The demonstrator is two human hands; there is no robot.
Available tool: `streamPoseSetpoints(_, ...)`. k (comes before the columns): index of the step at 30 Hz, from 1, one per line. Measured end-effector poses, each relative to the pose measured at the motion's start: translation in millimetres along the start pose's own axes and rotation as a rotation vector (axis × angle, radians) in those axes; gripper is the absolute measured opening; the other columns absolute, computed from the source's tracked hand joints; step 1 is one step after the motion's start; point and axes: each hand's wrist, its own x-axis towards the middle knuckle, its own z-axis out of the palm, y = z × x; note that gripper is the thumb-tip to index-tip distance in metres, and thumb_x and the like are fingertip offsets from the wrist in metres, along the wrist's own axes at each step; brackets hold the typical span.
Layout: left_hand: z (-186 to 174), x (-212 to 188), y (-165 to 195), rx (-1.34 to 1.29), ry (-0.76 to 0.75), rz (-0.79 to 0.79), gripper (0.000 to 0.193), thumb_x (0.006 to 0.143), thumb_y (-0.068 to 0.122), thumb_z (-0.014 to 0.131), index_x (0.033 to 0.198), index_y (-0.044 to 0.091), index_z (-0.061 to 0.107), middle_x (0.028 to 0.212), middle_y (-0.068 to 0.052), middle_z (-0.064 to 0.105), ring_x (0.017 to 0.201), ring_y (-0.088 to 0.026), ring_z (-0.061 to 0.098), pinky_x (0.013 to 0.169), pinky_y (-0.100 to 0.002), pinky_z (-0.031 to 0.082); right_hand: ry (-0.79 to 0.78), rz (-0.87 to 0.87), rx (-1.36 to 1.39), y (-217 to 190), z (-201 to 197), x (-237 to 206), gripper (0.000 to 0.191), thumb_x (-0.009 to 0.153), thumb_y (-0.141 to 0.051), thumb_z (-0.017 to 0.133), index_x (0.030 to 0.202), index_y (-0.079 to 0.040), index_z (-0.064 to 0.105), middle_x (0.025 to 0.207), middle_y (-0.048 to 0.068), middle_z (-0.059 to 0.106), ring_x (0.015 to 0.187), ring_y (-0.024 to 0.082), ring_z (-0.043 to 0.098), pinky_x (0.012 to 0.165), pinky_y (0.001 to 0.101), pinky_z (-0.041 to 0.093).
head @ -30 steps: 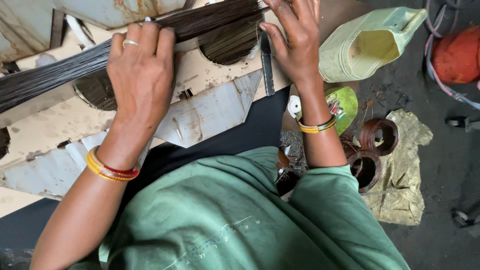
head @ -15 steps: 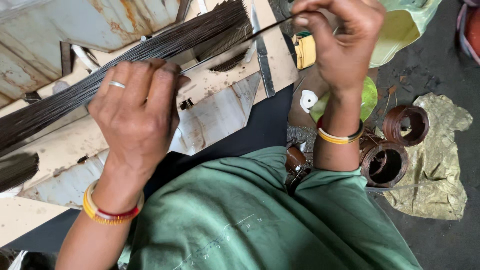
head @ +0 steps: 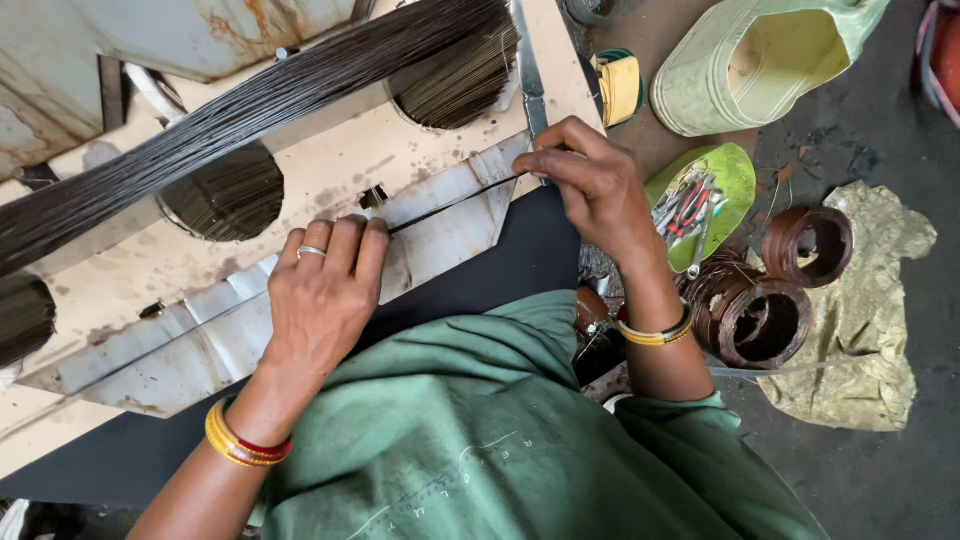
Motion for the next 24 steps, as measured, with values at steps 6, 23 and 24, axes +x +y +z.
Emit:
streamPoseSetpoints(6, -7.2, 9.4, -10.7, 0.085, -0.015, 0.07, 0.018, 0.092, 0.01, 0.069, 0.11, 0.008, 0.069, 0.08, -0.002, 0.054, 0.073, -0.016, 0.057, 0.067, -0.031, 0.047, -0.121, -0.018, -0.106, -18.0, -14.4, 25.4, 0.021, 0.088, 0.009, 0.071, 0.106, -0.001, 0.072, 0.107, 0.011, 0.066, 0.098, 0.028, 0.07, 0.081, 0.0379, 0.056)
streamPoseSetpoints(23, -28.6, 105.8, -42.0, 0.302, 0.235, 0.073, 0.013, 0.097, 0.004, 0.069, 0.11, 0.004, 0.069, 0.081, 0.001, 0.048, 0.071, -0.011, 0.05, 0.063, -0.026, 0.039, 0.22, -0.389, -0.456, 34.7, -20.8, 120.9, 0.02, 0.085, 0.008, 0.075, 0.099, -0.007, 0.075, 0.085, 0.008, 0.065, 0.079, 0.026, 0.064, 0.073, 0.0381, 0.046)
streamPoseSetpoints(24, -26.7, 105.2, -43.7, 0.292, 0.245, 0.077, 0.014, 0.096, 0.005, 0.07, 0.11, 0.004, 0.069, 0.082, 0.001, 0.05, 0.072, -0.011, 0.051, 0.063, -0.025, 0.039, 0.224, -0.403, -0.472, 34.0, -21.6, 118.6, 0.021, 0.084, 0.008, 0.074, 0.099, -0.007, 0.074, 0.087, 0.008, 0.065, 0.081, 0.026, 0.065, 0.075, 0.0385, 0.045)
